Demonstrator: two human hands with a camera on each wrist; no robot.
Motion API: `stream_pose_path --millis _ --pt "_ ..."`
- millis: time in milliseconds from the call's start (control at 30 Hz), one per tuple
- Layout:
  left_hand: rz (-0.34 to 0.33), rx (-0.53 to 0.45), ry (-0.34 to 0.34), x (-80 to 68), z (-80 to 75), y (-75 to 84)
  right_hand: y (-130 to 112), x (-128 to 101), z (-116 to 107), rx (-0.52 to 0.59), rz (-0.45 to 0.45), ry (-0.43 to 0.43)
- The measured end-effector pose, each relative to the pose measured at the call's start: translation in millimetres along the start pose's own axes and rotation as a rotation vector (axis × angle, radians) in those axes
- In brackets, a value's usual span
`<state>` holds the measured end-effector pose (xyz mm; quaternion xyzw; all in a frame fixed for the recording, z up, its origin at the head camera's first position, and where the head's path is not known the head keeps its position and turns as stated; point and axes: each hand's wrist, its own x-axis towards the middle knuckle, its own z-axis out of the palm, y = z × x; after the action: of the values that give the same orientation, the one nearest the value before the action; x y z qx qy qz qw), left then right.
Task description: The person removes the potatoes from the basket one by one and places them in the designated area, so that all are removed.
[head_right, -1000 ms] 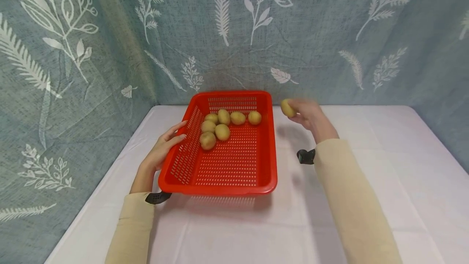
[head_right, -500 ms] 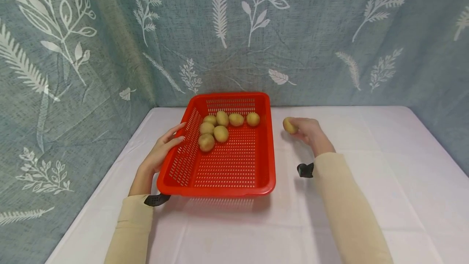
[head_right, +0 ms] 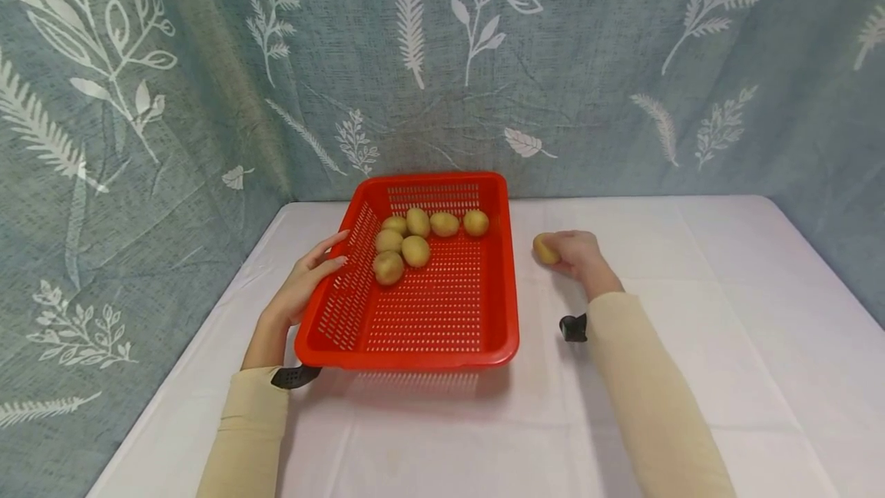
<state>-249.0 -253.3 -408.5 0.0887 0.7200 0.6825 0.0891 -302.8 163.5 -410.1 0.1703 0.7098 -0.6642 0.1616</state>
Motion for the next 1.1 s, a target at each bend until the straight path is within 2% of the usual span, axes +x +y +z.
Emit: stream_pose_path --millis 267,500,733,1100 --pt "0.015 0.011 0.005 0.5 0.6 0.2 0 1 3 -0.126 0.002 0.082" --pt "0.012 0.008 0.013 -0.1 2.4 1.0 1 1 -1 -0.174 -0.021 0.095" --pt "0.009 0.006 0.021 -0.6 3.1 1.0 3 1 -10 -0.156 -0.021 0.118" --pt "0.010 0.002 0.022 -1.6 3.9 1.9 7 -2 -22 -0.088 -0.045 0.075"
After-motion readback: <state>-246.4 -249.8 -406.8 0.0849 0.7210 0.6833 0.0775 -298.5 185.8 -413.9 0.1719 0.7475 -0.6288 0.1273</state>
